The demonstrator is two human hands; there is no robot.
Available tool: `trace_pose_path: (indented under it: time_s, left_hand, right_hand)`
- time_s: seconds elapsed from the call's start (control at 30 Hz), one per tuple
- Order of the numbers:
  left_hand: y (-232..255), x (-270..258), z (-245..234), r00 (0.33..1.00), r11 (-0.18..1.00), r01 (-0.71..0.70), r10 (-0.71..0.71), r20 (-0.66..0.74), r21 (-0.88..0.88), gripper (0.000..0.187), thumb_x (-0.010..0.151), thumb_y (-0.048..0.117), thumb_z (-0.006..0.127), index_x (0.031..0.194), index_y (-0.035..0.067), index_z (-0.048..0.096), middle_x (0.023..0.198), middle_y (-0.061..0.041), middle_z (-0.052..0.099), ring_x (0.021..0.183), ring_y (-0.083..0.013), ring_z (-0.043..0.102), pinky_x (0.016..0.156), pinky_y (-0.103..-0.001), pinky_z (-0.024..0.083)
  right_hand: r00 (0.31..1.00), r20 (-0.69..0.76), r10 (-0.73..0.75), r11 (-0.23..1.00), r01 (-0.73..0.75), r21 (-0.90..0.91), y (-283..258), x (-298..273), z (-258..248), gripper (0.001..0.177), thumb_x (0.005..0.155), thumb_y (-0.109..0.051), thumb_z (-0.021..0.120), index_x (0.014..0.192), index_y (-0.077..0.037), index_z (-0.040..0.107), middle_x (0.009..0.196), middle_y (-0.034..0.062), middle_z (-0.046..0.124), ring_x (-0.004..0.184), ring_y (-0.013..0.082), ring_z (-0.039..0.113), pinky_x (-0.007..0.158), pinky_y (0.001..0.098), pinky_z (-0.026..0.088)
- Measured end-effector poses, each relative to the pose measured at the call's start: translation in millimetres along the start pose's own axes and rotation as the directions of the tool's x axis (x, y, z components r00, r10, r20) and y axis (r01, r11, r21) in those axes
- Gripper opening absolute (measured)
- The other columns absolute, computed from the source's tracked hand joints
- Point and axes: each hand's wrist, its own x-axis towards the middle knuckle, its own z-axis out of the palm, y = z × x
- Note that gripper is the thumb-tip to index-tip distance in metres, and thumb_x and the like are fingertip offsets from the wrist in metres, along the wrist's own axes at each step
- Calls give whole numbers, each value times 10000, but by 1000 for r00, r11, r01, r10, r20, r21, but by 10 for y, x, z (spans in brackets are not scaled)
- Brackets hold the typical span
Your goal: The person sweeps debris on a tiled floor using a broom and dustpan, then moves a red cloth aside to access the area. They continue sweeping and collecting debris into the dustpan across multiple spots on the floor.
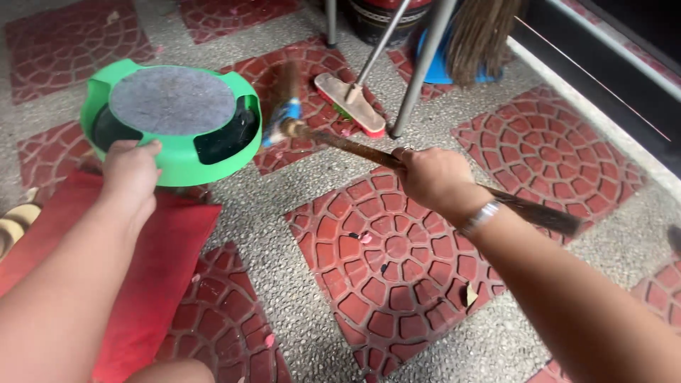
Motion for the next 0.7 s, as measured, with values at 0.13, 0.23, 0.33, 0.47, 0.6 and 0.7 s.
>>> trace_pose_path:
  time_s: [0.13, 0.23, 0.33, 0.47, 0.6, 0.7]
  left_hand:
    - [30, -55, 19, 999, 999, 44, -44, -3, 1, 302, 914, 328, 738, 1108, 254, 518, 1037, 56, 606, 925, -94, 559, 740, -299, 477]
    - [57, -98, 103, 998, 997, 66, -66, 5, 29, 275, 918, 327, 746, 1098, 225, 565, 1067, 37, 617, 926, -102, 570, 712, -261, 508]
    - [39, -81, 260, 997, 997, 74, -74, 3, 35, 298, 904, 325, 748, 1125, 230, 573, 1068, 45, 614, 935, -100, 570, 709, -293, 493]
    - [59, -46, 384, 999, 999, 41, -41, 19, -11, 267, 905, 312, 748, 1070, 216, 561, 928, 43, 573, 780, -100, 512, 634, -300, 436]
    - [179, 6, 372, 998, 991, -25, 33, 61, -130, 470, 984, 192, 743, 725, 249, 356, 648, 75, 298, 544, -80, 279, 476, -342, 166]
    - [320, 88, 278, 1000, 1000, -13, 13, -6, -26, 217, 951, 292, 752, 964, 243, 541, 823, 72, 520, 686, -83, 468, 598, -301, 403]
  right_hand:
    - [985, 163, 48, 992, -66, 108, 31, -58, -242, 362, 1108, -356, 348, 1205, -187, 653, 877, 42, 699, 746, 239, 682, 624, 401, 586]
    - [940, 341, 17, 977, -88, 193, 444, -414, -583, 433, 1077, -464, 380, 1404, -293, 607, 1131, 28, 766, 952, 197, 716, 894, 363, 599]
    - [889, 450, 87, 995, -101, 6, 1099, -647, -775, 504, 996, -563, 416, 1416, -358, 607, 1451, -88, 639, 1347, 182, 603, 1219, 427, 393]
    - [963, 267, 44, 899, -154, 410, 2201, -795, -805, 409, 933, -184, 611, 1307, -177, 779, 463, 161, 511, 351, 235, 380, 439, 351, 350]
    - [993, -56, 105, 994, -103, 35, 1684, -860, -1190, 435, 969, -433, 613, 1394, -489, 688, 459, 183, 794, 453, 230, 770, 560, 325, 536]
    - [980, 143, 138, 989, -143, 31, 432, -750, -1306, 383, 1047, -427, 429, 1369, -462, 635, 938, 72, 780, 777, 280, 673, 747, 400, 490]
